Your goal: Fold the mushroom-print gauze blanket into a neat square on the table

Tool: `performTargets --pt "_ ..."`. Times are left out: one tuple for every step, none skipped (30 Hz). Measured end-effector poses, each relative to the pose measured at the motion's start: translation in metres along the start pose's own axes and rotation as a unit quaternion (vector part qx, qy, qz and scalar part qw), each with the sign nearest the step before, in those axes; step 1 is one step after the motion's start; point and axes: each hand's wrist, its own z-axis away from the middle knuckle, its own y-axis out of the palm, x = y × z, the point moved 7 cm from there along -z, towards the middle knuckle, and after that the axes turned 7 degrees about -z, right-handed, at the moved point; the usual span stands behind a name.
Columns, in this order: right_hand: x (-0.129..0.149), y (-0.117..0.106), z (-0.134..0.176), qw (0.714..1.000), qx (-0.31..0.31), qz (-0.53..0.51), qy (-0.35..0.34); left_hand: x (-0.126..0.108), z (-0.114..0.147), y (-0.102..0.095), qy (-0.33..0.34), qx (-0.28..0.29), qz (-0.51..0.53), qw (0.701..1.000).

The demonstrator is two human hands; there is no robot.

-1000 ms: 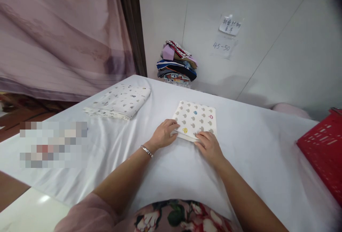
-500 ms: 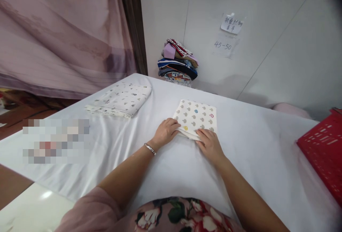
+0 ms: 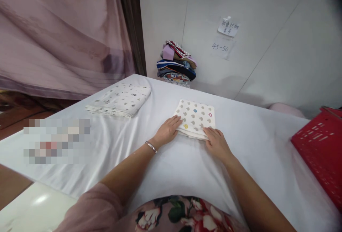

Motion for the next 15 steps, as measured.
performTargets --pt "-0.002 -0.001 0.001 1.000 0.004 0.008 0.002 -0.001 -0.002 -0.001 0.005 0.004 -0.002 1.000" --pt "-0.004 -0.002 0.002 1.000 0.007 0.014 0.006 -0.002 -0.004 -0.002 0.010 0.008 -0.005 1.000" --pt "-0.005 -0.004 0.002 1.000 0.012 0.018 0.010 -0.003 -0.006 -0.004 0.014 0.011 -0.008 1.000" --pt "-0.007 -0.005 0.002 1.000 0.016 0.022 0.015 -0.003 -0.008 -0.005 0.018 0.013 -0.010 1.000" --pt "-0.009 -0.006 0.002 0.999 0.019 0.025 0.019 -0.004 -0.009 -0.007 0.022 0.015 -0.012 1.000" --pt "-0.010 -0.007 0.001 0.999 0.023 0.026 0.023 -0.004 -0.011 -0.008 0.026 0.016 -0.014 0.999" --pt "-0.011 -0.008 0.000 0.999 0.027 0.026 0.025 -0.004 -0.011 -0.009 0.030 0.018 -0.016 0.999" --pt "-0.011 -0.009 -0.001 0.999 0.033 0.022 0.027 -0.004 -0.012 -0.010 0.033 0.021 -0.018 0.999" --pt "-0.011 -0.009 -0.002 0.999 0.039 0.016 0.028 -0.003 -0.012 -0.010 0.035 0.023 -0.020 0.999" --pt "-0.011 -0.010 -0.004 0.999 0.045 0.009 0.029 -0.003 -0.011 -0.010 0.036 0.027 -0.022 0.999" --pt "-0.011 -0.010 -0.005 0.998 0.051 0.001 0.031 -0.002 -0.010 -0.010 0.037 0.031 -0.024 0.999" --pt "-0.011 -0.011 -0.006 0.998 0.056 -0.005 0.034 -0.001 -0.009 -0.010 0.037 0.035 -0.026 0.998" --pt "-0.010 -0.011 -0.006 0.998 0.059 -0.007 0.038 -0.001 -0.008 -0.009 0.035 0.039 -0.028 0.998" --pt "-0.010 -0.011 -0.006 0.997 0.063 -0.006 0.041 0.000 -0.007 -0.009 0.032 0.042 -0.031 0.998" --pt "-0.009 -0.011 -0.006 0.997 0.067 -0.004 0.043 0.000 -0.007 -0.008 0.029 0.046 -0.032 0.998"
